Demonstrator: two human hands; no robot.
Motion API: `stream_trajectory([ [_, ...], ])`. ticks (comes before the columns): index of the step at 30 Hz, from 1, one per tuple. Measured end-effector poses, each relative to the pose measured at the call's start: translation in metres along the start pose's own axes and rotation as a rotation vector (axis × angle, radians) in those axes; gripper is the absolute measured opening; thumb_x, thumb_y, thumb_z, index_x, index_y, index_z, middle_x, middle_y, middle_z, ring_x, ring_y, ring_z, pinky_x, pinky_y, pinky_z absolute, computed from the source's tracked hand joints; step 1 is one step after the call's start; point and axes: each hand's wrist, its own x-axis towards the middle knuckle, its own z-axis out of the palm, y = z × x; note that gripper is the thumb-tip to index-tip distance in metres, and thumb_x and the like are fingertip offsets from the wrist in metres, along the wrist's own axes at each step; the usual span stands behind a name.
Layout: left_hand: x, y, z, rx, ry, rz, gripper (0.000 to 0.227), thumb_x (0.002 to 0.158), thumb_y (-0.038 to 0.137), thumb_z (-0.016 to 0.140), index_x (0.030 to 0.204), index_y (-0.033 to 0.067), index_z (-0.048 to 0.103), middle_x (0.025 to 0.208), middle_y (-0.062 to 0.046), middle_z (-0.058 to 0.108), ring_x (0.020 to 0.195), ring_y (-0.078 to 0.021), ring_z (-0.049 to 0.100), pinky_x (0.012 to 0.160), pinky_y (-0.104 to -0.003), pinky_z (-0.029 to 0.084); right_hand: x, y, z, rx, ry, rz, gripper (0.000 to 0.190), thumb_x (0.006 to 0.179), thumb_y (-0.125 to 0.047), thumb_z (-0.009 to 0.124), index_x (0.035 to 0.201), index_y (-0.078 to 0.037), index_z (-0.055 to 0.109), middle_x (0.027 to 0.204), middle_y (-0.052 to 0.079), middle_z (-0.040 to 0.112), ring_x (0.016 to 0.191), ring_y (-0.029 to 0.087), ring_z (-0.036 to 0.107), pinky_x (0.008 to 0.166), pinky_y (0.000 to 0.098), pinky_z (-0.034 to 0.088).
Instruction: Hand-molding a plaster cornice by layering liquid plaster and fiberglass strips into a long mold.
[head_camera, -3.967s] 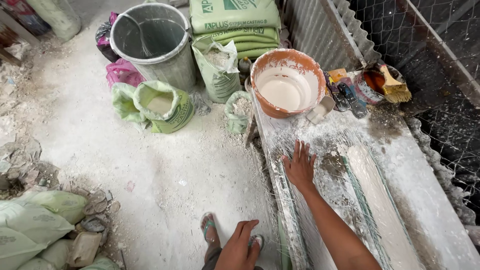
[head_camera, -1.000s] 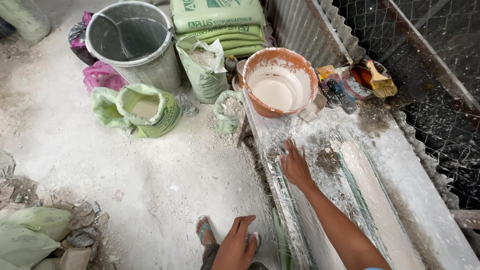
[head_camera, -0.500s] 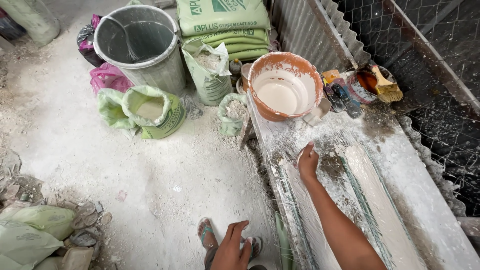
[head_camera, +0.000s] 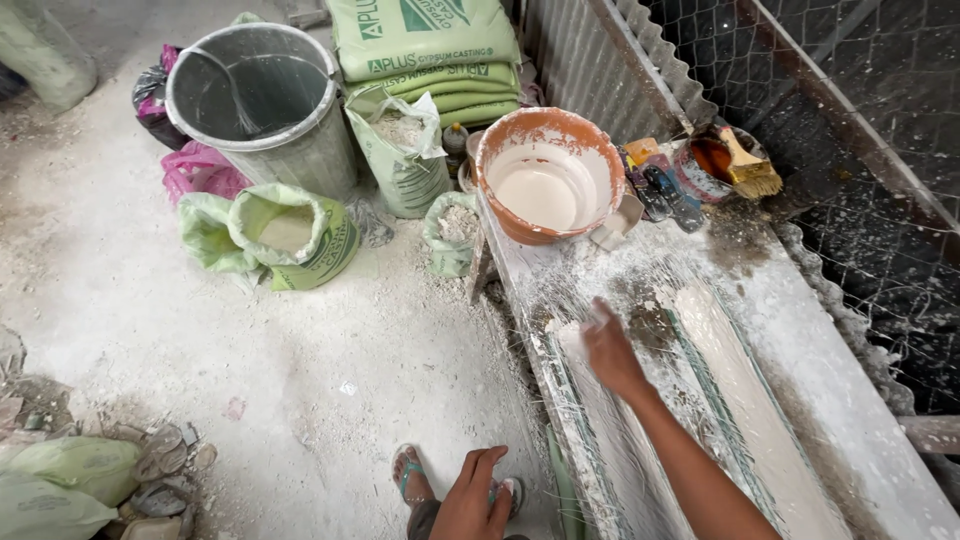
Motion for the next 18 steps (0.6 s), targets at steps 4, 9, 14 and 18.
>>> stream_trajectory([
  [4,0.001,0.018,-0.005,-0.003,-0.02,0.011,0.05,0.095,0.013,0.061,0.143,0.0115,0.046,0.139,-0.017,0.05,0.113,-0.0393,0.065,0.092,-0.043,0.053,0.006,0.07,0.027,-0.645,-0.133,-0.301,0.081,0.105,-0.055,0.019,0.163,-0.001,0.003,0.169,0.018,0.005,0.151,0.04,0.017,0.12,0.0557,0.017],
  [9,0.002,0.044,-0.011,0.002,-0.002,0.03,0.051,0.094,0.013,0.061,0.143,0.0115,0.048,0.136,-0.015,0.053,0.102,-0.035,0.069,0.088,-0.041,0.054,0.002,0.078,0.028,-0.801,-0.113,-0.328,0.082,0.104,-0.059,0.017,0.163,-0.004,0.003,0.172,0.016,0.0,0.158,0.032,0.0,0.125,0.0542,0.003],
  [14,0.007,0.069,-0.012,-0.015,-0.086,-0.039,0.052,0.095,0.014,0.059,0.146,0.0126,0.046,0.135,-0.013,0.053,0.089,-0.0335,0.07,0.083,-0.041,0.055,-0.004,0.069,0.027,-0.882,-0.13,-0.29,0.083,0.103,-0.06,0.015,0.162,-0.003,0.001,0.172,0.014,-0.001,0.158,0.029,-0.001,0.124,0.0587,-0.003],
  [18,0.021,0.066,-0.002,-0.014,-0.115,0.075,0.049,0.093,0.012,0.06,0.141,0.0084,0.047,0.132,-0.015,0.055,0.089,-0.0343,0.07,0.081,-0.041,0.056,-0.027,0.065,0.02,-0.835,-0.133,-0.257,0.085,0.104,-0.061,0.018,0.161,0.0,0.002,0.171,0.013,0.0,0.159,0.028,-0.002,0.124,0.0591,-0.005],
])
